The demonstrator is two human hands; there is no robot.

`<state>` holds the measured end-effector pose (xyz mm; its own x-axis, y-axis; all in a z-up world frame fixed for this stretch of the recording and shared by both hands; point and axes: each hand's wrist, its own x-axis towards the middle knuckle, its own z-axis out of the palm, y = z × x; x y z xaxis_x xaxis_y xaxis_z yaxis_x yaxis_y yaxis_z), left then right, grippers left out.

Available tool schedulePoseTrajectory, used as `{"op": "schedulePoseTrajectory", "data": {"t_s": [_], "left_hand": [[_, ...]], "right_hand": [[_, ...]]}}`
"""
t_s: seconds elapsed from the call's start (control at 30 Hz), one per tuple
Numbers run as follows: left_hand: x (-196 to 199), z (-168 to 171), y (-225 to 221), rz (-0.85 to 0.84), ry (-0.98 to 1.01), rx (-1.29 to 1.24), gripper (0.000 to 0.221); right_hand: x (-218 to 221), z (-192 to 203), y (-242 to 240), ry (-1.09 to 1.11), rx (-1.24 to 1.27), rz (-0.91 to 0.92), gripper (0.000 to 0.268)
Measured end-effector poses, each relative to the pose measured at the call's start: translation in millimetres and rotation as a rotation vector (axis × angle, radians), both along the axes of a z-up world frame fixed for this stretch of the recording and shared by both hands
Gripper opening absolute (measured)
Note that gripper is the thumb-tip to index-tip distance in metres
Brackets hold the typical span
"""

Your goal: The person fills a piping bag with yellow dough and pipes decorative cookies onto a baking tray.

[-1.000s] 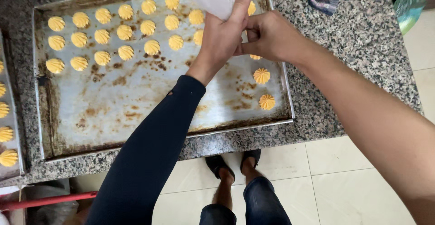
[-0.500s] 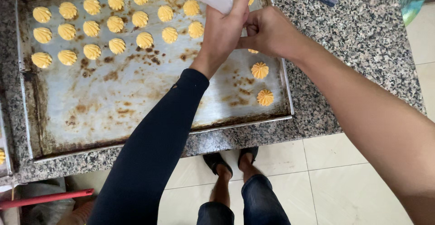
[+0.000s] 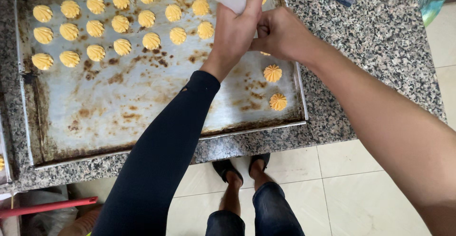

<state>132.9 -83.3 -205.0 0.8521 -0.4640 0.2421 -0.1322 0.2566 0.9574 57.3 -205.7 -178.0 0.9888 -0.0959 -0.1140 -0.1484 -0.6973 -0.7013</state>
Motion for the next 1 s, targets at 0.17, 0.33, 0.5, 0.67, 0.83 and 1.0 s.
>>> {"op": "schedulePoseTrajectory", "data": {"t_s": [0.17,0.33,0.5,0.67,0.83,1.0], "left_hand": [[0.8,-1.8,-2.0,0.006,0.040,0.015,0.047],[0.1,-0.7,0.7,-0.008,0.027,-0.025,0.045],[-0.2,0.3,0.8,-0.012,-0.008,-0.064,0.043],[-0.3,0.7,0.8,-0.017,0.021,-0.025,0.044],[-0.1,2.3,0.8,-0.015,0.011,-0.053,0.043],[0.9,0.2,0.6,-0.003,0.016,-0.019,0.045]], "right_hand": [[-0.4,0.4,0.4,-0.023,-0.034,0.012,0.033],[1.2,-0.2,2.6,-0.014,-0.064,-0.008,0.036],[2.0,0.3,0.9,-0.006,-0.059,-0.011,0.032],[1.4,1.2,0.8,-0.040,-0.043,0.015,0.031],[1.1,2.5,2.2,-0.039,-0.037,-0.007,0.030],[1.2,3.5,4.0,-0.037,-0.041,-0.003,0.028]]}}
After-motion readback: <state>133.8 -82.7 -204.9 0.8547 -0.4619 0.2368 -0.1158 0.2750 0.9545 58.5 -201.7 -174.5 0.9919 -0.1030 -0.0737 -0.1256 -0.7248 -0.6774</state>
